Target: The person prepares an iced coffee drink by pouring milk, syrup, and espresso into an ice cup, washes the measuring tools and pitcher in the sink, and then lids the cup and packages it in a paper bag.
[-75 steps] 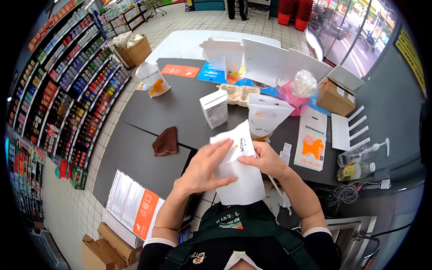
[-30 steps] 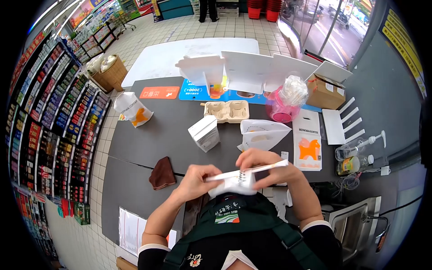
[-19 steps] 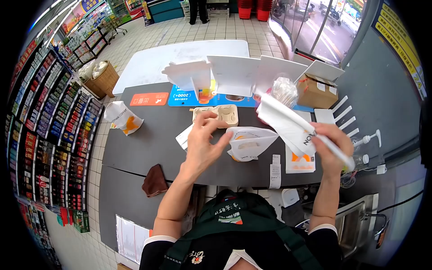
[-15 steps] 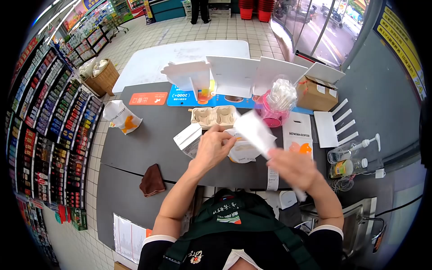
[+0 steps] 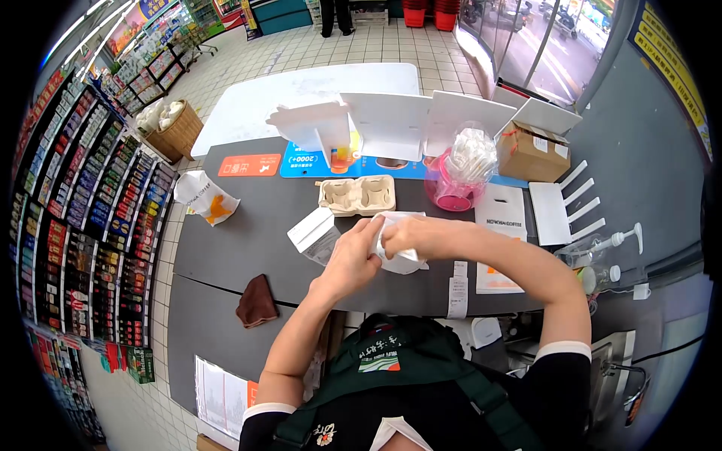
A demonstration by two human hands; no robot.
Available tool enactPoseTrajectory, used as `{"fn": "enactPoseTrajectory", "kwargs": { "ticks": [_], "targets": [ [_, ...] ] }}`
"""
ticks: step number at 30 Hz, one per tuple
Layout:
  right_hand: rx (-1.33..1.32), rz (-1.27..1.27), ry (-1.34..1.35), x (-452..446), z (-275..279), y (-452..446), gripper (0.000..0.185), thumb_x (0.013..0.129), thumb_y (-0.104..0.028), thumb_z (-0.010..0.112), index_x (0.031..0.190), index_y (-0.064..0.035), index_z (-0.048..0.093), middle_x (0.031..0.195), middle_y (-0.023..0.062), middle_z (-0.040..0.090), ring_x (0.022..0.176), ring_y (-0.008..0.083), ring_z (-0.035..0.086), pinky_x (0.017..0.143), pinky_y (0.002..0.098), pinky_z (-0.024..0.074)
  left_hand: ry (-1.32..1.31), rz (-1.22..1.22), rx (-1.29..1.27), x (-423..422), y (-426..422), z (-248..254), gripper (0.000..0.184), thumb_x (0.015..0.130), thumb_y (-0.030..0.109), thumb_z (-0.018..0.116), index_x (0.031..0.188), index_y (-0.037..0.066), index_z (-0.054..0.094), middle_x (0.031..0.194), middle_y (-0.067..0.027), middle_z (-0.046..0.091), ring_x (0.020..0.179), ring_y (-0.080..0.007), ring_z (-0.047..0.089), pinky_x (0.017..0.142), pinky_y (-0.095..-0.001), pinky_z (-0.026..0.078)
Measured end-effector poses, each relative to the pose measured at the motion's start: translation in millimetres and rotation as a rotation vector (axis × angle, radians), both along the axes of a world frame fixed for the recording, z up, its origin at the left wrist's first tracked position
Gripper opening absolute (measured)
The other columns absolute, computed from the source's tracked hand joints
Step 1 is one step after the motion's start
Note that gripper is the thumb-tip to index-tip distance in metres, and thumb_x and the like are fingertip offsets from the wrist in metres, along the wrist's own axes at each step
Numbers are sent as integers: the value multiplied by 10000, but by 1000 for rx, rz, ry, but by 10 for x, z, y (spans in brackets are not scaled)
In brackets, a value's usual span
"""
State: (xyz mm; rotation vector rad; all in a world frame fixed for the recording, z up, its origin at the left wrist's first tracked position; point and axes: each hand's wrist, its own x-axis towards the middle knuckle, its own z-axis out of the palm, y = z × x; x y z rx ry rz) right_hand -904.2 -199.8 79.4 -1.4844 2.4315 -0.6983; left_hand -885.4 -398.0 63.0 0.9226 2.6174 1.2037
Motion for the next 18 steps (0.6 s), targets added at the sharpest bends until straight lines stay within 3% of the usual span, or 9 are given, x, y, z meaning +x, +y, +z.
{"fn": "enactPoseTrajectory", "kwargs": {
  "ticks": [5, 7, 8, 11, 14, 16, 18],
  "targets": [
    [128, 4, -159, -345, -460, -221, 195, 667, 36, 618, 831, -32, 698, 895, 134, 663, 807, 283, 630, 712, 354, 497, 24, 18, 30, -98, -39, 6, 585, 662, -59, 557, 1242, -60, 479, 1058, -175, 554, 772, -278, 584, 701, -323, 471],
    [109, -22, -186, -365, -600, -219, 190, 673, 15, 621, 839, -32, 699, 870, 142, 664, 802, 288, 629, 717, 358, 499, -191, 61, 39, -81, -19, 120, 581, 662, -39, 571, 1234, -71, 474, 1097, -205, 561, 920, -367, 583, 797, -385, 466],
    [93, -50, -208, -375, -644, -207, 186, 679, -5, 623, 846, -32, 700, 846, 150, 665, 797, 292, 629, 723, 362, 501, -192, 59, 38, -87, -27, 93, 581, 662, -39, 571, 1234, -71, 474, 1097, -205, 561, 920, -367, 583, 797, -385, 466],
    [34, -235, -208, -237, -217, -153, 152, 691, -54, 630, 825, -31, 698, 799, 166, 660, 782, 304, 635, 729, 383, 502, -128, 43, 69, -135, -65, 56, 587, 659, -43, 562, 1239, -75, 475, 1080, -206, 568, 899, -354, 591, 778, -371, 470],
    [-60, -168, -183, -189, 67, -132, 151, 685, -58, 625, 817, -18, 686, 801, 177, 655, 787, 324, 639, 723, 394, 506, -235, 47, -1, -126, -53, 119, 597, 656, -45, 556, 1246, -75, 468, 1079, -210, 569, 900, -354, 590, 774, -375, 470],
    [82, -169, -102, -208, -67, -183, 150, 689, -61, 621, 818, -11, 680, 795, 180, 653, 790, 327, 642, 720, 394, 508, -162, 22, 45, -125, -24, 103, 617, 666, -45, 546, 1278, -45, 468, 1021, -156, 577, 780, -224, 571, 712, -309, 462],
    [224, -170, -16, -224, -272, -205, 151, 693, -65, 618, 819, -5, 674, 788, 182, 650, 793, 331, 645, 718, 393, 509, -149, 6, 53, -127, -20, 67, 611, 665, -42, 545, 1271, -47, 473, 1022, -159, 579, 783, -229, 573, 716, -311, 462]
  ]
}}
